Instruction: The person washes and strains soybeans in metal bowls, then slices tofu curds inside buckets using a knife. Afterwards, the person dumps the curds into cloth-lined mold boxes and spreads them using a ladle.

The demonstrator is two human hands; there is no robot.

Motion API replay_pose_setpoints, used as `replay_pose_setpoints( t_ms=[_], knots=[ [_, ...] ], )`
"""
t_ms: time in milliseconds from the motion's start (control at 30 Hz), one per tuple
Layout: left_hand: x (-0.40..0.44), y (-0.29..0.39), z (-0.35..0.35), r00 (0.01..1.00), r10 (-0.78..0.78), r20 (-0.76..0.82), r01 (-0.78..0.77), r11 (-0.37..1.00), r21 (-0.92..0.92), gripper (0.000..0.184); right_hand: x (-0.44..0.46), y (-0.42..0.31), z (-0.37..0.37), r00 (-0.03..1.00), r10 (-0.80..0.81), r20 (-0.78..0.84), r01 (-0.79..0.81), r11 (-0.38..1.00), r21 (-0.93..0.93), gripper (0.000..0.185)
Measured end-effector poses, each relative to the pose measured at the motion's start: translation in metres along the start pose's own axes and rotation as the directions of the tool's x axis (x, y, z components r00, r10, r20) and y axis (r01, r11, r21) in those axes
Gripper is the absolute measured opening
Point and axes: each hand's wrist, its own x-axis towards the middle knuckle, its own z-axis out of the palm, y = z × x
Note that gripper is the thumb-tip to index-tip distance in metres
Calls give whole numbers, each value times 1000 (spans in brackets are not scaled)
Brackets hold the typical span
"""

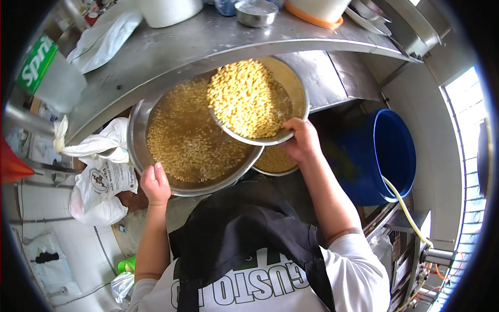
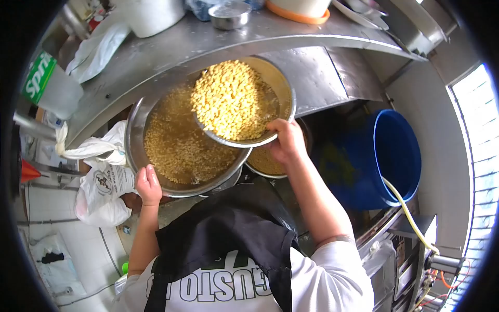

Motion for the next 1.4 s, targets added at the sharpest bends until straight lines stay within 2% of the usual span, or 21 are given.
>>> replay_pose_setpoints(
  t_ms=[67,100,233,300,333,367,467,700,767,833,867,933,967,1033,1100,1133,1167,1233,1267,1300,1400],
  knots=[
    [2,-2,-9,999,-32,6,31,999,14,32,-4,-10,-22,995,-86,-50,86,996,11,39],
    [16,7,-8,999,36,-13,-36,999,30,33,5,-10,-38,985,-141,-99,146,988,44,28],
    [-7,13,11,996,-66,52,64,998,27,35,-9,-45,-117,955,-197,-224,185,980,-73,40],
    [-8,12,13,994,-97,59,95,995,33,36,-15,-48,-137,918,-226,-327,210,974,-83,47],
    [-5,10,11,994,-91,65,89,995,36,36,-15,-45,-148,907,-237,-349,223,971,-81,55],
    [-4,7,10,993,-85,77,83,996,38,36,-16,-41,-157,906,-233,-353,220,972,-76,55],
    [-1,9,8,992,-83,96,77,995,59,36,-11,-27,-200,873,-203,-444,166,979,-121,65],
    [2,9,9,984,-128,123,118,989,85,39,41,16,-264,808,-261,-528,142,956,-255,70],
    [3,11,10,979,-161,128,151,985,87,39,71,22,-270,769,-264,-582,42,929,-367,66],
    [4,11,9,978,-146,147,128,984,123,40,106,35,-280,686,-314,-656,-124,838,-531,68],
    [2,8,9,974,-163,160,143,981,130,40,132,46,-296,681,-306,-665,-131,842,-522,68],
    [2,8,6,969,-157,191,123,977,176,40,193,83,-338,639,-552,-535,-249,510,-824,77],
    [2,8,7,968,-150,200,114,977,179,40,209,92,-348,633,-645,-427,-307,297,-904,83],
    [2,6,5,958,-187,216,143,969,203,40,202,63,-296,746,-534,-397,-294,270,-917,80],
    [2,12,6,956,-192,223,145,967,211,40,212,52,-276,822,-445,-355,-292,206,-934,82],
    [3,13,8,954,-206,219,157,963,218,41,220,51,-275,840,-455,-297,-253,156,-955,78],
    [3,13,9,951,-221,216,171,959,227,41,227,51,-274,840,-448,-307,-260,165,-951,78],
    [4,14,9,950,-221,223,166,956,240,41,239,54,-275,890,-446,-96,-187,-164,-969,72],
    [4,15,9,949,-226,222,170,954,246,41,247,55,-277,890,-456,-30,-156,-240,-958,66],
    [4,15,9,947,-224,229,164,954,252,41,257,55,-281,892,-451,-39,-160,-232,-959,66],
    [4,15,9,933,-268,242,202,942,267,42,275,55,-292,895,-399,198,-44,-521,-852,51]
  ],
)
